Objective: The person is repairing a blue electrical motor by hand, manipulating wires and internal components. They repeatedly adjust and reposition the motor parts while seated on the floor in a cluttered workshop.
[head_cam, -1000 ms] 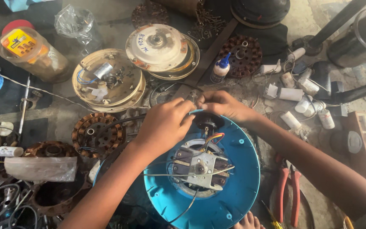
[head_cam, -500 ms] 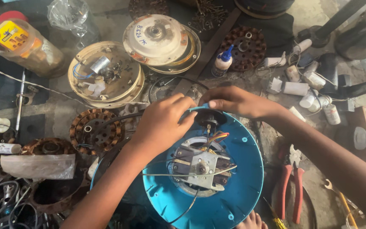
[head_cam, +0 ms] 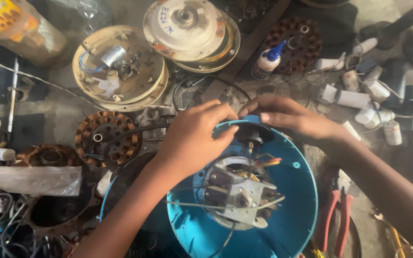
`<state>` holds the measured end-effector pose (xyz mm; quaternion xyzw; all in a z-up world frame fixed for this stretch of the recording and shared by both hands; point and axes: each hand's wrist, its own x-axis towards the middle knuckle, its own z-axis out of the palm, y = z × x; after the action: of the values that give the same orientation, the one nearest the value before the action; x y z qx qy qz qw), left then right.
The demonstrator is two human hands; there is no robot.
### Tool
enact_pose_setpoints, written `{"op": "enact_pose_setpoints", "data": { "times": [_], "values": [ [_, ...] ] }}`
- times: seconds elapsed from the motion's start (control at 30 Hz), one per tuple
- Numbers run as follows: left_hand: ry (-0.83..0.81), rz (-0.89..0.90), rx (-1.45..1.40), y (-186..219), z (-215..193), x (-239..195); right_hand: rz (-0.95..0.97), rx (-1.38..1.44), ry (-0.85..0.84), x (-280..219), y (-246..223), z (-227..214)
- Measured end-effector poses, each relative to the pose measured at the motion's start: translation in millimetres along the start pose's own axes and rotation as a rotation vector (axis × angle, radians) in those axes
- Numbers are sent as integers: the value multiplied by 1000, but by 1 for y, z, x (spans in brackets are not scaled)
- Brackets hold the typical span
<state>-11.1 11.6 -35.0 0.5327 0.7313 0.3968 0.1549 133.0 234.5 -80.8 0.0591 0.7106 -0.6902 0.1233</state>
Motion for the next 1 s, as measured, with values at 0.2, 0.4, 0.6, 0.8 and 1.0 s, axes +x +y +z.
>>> {"op": "enact_pose_setpoints", "data": {
  "times": [0.2, 0.4, 0.6, 0.8, 1.0],
  "values": [
    [-50, -69, -39, -14, 4, 6, 117, -22, 25, 7, 9, -3],
    [-63, -34, -12, -20, 4, 5, 186, 219, 11, 8, 26, -11],
    [-21, 5, -17, -23, 7, 5, 142, 242, 12, 11, 48, -19],
    [-17, 33, 8, -25, 7, 5, 172, 110, 40, 20, 59, -19],
    [-12, 55, 40, -23, 8, 5, 222, -127, 128, 28, 46, -8]
  ]
}}
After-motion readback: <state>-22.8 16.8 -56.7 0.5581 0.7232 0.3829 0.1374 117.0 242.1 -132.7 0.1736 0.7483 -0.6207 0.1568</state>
